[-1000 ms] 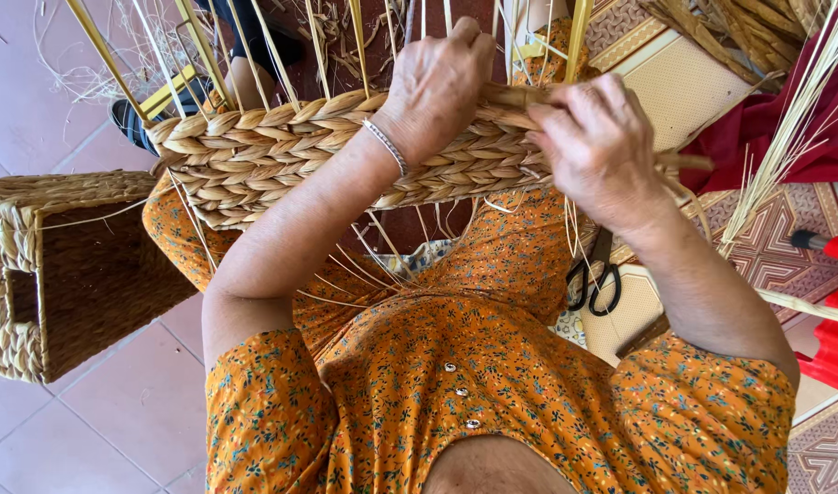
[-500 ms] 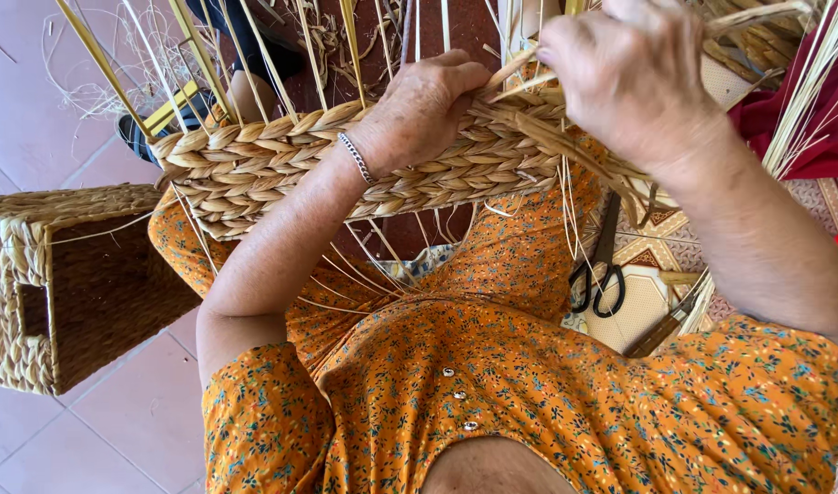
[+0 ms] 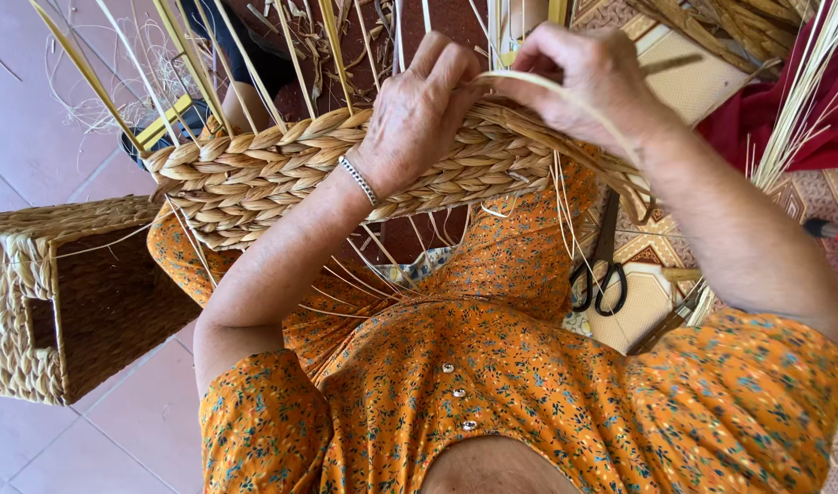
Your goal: The person weaves a basket by hand, interlacing dried plant strips through a vertical frame. They repeatedly pull and tighten the strips to form a tight woven pattern on the basket's side.
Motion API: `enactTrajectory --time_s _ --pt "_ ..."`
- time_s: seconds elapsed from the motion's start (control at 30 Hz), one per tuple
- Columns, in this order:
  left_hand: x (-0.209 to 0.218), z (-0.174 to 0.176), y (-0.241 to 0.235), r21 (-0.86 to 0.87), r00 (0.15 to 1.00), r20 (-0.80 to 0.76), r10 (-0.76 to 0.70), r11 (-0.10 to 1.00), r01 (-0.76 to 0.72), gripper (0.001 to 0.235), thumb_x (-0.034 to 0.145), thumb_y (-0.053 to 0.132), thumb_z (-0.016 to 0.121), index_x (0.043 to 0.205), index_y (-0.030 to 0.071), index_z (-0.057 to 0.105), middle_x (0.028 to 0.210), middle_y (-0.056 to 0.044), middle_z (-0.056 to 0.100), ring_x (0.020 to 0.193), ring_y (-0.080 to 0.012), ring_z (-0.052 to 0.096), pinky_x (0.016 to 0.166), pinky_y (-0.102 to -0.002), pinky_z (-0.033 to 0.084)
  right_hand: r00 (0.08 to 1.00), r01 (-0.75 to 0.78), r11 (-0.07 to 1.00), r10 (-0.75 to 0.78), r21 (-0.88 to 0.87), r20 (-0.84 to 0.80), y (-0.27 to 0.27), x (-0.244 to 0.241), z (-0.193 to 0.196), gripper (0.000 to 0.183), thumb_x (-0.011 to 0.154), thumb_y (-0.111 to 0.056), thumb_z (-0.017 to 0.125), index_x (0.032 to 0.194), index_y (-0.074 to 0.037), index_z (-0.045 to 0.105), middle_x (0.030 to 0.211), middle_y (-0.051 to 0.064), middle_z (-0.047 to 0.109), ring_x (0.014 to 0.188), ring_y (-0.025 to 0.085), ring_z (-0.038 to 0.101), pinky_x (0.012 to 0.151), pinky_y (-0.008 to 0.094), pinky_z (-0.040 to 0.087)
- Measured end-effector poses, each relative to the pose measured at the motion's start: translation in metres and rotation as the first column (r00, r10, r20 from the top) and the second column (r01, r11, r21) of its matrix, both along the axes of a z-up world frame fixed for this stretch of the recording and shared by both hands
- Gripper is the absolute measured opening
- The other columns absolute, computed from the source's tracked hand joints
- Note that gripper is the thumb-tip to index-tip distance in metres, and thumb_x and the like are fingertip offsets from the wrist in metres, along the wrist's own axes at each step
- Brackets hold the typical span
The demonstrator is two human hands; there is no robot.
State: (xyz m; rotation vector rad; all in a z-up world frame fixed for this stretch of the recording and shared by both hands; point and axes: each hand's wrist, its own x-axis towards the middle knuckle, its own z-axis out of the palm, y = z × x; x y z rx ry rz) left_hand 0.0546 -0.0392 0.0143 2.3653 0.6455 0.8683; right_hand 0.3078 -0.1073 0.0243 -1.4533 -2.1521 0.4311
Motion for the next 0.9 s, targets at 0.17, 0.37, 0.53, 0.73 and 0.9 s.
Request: enactTrajectory --time_s 0.17,0.37,0.53,0.73,0.9 --pt "-0.007 -0.008 0.002 -0.055 0.991 -0.125 -0.056 0.997 0.049 0.02 0.097 -0.004 0.061 0.105 0.006 0.046 0.09 -0.011 0.062 0.069 -0.0247 0.069 0.055 -0.036 0.055 0.96 0.182 0.964 -0.217 0.196 0.176 -0.001 -0.024 -0.02 0.04 0.099 -0.041 0.088 0.089 -0.01 0.065 0.07 0.001 0.07 0.053 0.017 0.064 0.054 0.037 0.049" --pt "0.006 -0.021 0.016 -0.091 0.998 0.036 0.059 0.994 -0.055 0.026 0.099 0.002 0.068 0.108 0.009 0.045 0.077 -0.008 0.069 0.067 -0.0301 0.071 0.059 -0.041 0.055 0.975 0.202 0.979 -0.201 0.002 -0.094 -0.026 -0.004 -0.033 0.028 0.109 -0.015 0.081 0.092 -0.004 0.062 0.075 0.005 0.07 0.067 0.013 0.07 0.056 0.026 0.055" --pt "0.012 -0.036 0.013 -0.131 0.985 -0.081 0.151 0.978 -0.161 0.052 0.096 0.005 0.072 0.136 0.006 0.038 0.069 -0.004 0.069 0.06 -0.0283 0.069 0.057 -0.043 0.053 0.959 0.282 0.958 -0.281 0.056 -0.023 -0.047 0.018 -0.01 0.025 0.103 -0.019 0.085 0.096 -0.005 0.066 0.087 0.005 0.069 0.08 0.018 0.067 0.072 0.036 0.053" --pt "0.014 -0.037 0.006 -0.004 0.974 -0.093 0.207 0.978 -0.208 0.095 0.098 0.011 0.08 0.157 0.0 0.007 0.079 -0.003 0.07 0.063 -0.0249 0.068 0.056 -0.039 0.053 0.972 0.127 0.949 -0.177 0.289 0.155 -0.064 0.0 0.006 0.032 0.086 -0.031 0.087 0.091 -0.004 0.073 0.084 0.011 0.067 0.082 0.027 0.06 0.07 0.038 0.05" --pt "0.011 -0.026 0.002 -0.055 0.982 -0.058 0.177 0.982 -0.18 0.095 0.102 0.008 0.082 0.159 0.005 0.006 0.082 -0.001 0.074 0.063 -0.0151 0.071 0.052 -0.029 0.056 0.921 0.334 0.942 -0.329 -0.007 -0.207 -0.077 0.048 -0.033 0.022 0.111 -0.023 0.072 0.097 -0.007 0.074 0.089 0.005 0.072 0.083 0.013 0.066 0.073 0.032 0.054"
